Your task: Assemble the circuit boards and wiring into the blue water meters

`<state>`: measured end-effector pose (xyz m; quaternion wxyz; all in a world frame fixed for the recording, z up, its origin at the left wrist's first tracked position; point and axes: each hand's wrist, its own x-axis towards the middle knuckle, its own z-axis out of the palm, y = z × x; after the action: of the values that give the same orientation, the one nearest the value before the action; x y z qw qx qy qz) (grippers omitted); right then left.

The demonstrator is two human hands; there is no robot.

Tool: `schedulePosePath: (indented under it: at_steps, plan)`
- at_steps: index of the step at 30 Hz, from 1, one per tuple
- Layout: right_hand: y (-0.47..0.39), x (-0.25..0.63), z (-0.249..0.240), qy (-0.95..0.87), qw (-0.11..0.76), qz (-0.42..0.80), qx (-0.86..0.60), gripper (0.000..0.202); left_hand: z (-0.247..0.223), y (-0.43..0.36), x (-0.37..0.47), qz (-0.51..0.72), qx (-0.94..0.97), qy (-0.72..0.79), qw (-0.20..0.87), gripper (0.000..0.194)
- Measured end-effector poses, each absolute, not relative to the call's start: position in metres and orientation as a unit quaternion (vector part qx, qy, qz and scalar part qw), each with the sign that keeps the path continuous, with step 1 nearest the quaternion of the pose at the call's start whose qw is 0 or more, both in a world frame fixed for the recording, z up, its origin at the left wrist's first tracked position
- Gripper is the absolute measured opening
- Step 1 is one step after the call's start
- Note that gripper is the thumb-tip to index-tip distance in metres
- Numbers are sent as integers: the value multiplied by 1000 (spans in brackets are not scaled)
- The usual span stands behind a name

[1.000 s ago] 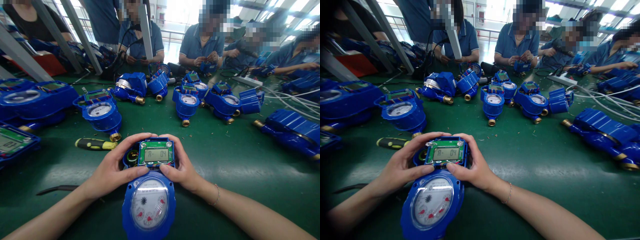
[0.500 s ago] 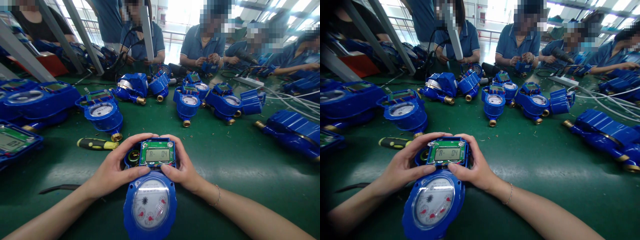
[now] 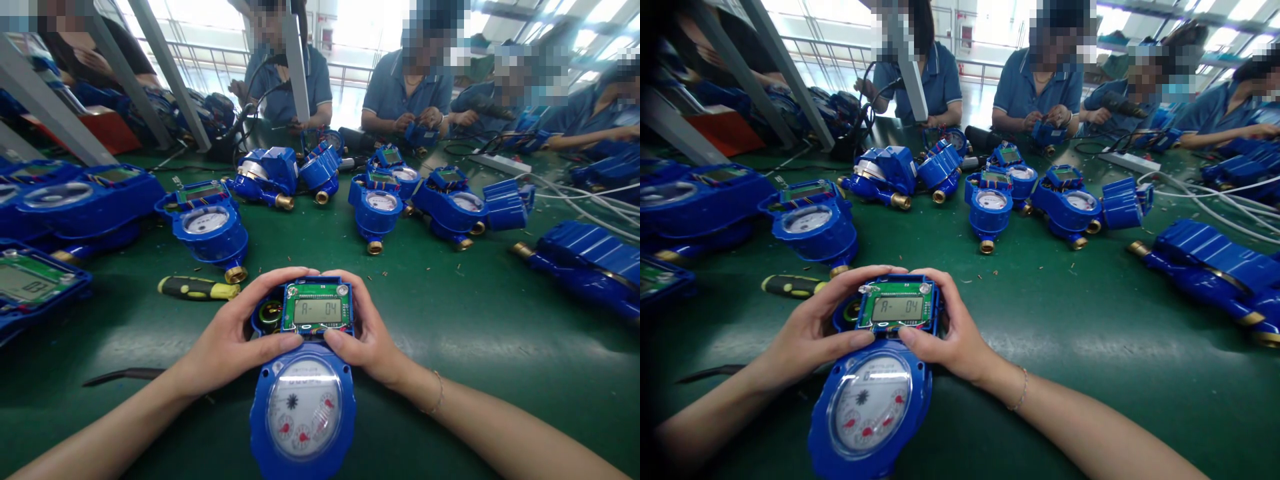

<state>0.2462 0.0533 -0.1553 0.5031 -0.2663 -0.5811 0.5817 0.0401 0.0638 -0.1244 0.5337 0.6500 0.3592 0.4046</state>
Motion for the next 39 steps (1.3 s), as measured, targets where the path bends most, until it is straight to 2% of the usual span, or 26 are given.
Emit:
schedulePosePath:
  at_steps: [14, 22, 39]
  plan:
    - [53, 246, -157, -568, 503, 603, -247, 60, -126, 69, 33, 367, 691, 347, 517, 60]
    - [53, 246, -157, -569, 505, 599, -251, 60, -124, 64, 40, 400, 659, 370, 519, 58]
    - [54, 247, -157, -567, 503, 598, -259, 59, -124, 65, 38, 388, 667, 362, 523, 59]
